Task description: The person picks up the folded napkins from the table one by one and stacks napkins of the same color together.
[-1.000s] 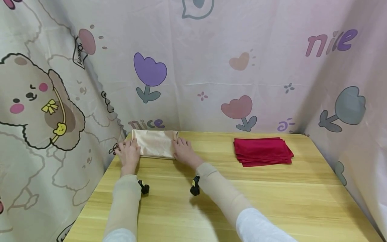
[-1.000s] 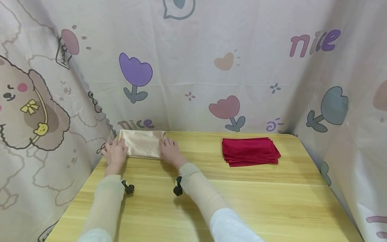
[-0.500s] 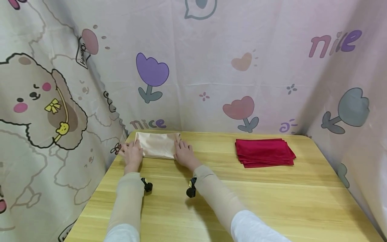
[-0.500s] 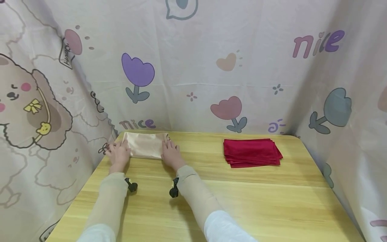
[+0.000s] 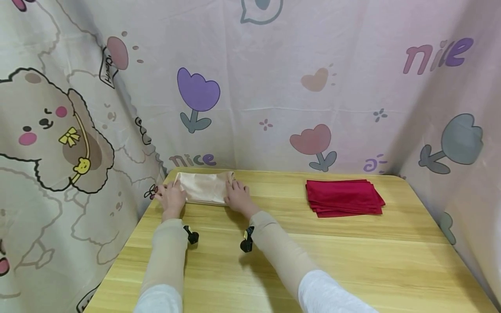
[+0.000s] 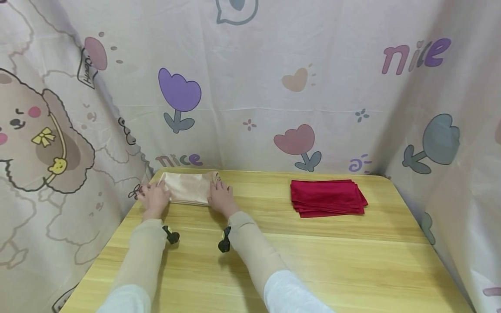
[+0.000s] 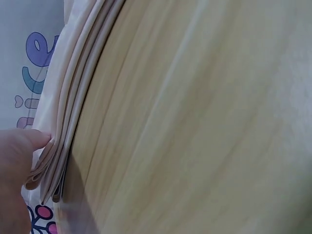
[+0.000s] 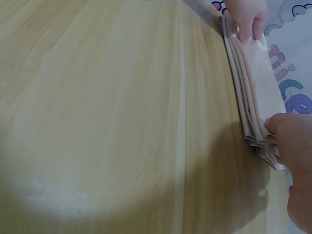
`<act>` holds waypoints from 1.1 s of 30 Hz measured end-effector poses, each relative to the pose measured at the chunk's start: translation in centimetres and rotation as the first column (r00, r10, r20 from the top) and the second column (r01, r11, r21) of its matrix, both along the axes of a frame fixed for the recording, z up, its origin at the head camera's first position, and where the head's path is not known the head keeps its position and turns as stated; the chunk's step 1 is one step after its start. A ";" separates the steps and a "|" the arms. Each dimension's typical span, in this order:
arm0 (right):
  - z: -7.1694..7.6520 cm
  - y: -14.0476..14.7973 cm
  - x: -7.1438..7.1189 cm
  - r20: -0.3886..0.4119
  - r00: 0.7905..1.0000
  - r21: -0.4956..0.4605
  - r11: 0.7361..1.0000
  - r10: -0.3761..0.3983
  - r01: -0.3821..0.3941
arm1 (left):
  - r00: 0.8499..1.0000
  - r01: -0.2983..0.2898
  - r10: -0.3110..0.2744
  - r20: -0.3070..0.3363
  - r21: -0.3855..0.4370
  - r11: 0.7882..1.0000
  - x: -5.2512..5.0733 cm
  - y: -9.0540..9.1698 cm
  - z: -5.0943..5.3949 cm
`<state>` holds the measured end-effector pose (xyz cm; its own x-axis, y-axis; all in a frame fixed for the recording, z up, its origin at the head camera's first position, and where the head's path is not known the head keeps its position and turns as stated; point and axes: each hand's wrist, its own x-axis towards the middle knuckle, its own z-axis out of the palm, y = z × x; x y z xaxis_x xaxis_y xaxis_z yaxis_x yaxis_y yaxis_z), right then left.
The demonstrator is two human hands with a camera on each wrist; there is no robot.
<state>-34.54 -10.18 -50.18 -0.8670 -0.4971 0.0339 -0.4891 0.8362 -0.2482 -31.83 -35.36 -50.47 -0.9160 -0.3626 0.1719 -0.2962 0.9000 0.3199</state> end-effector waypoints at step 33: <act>-0.9 1.0 0.0 0.110 0.994 0.099 0.995 -0.028 0.018 | 0.963 -0.042 -0.017 0.270 0.213 0.976 0.9 -0.2 -1.2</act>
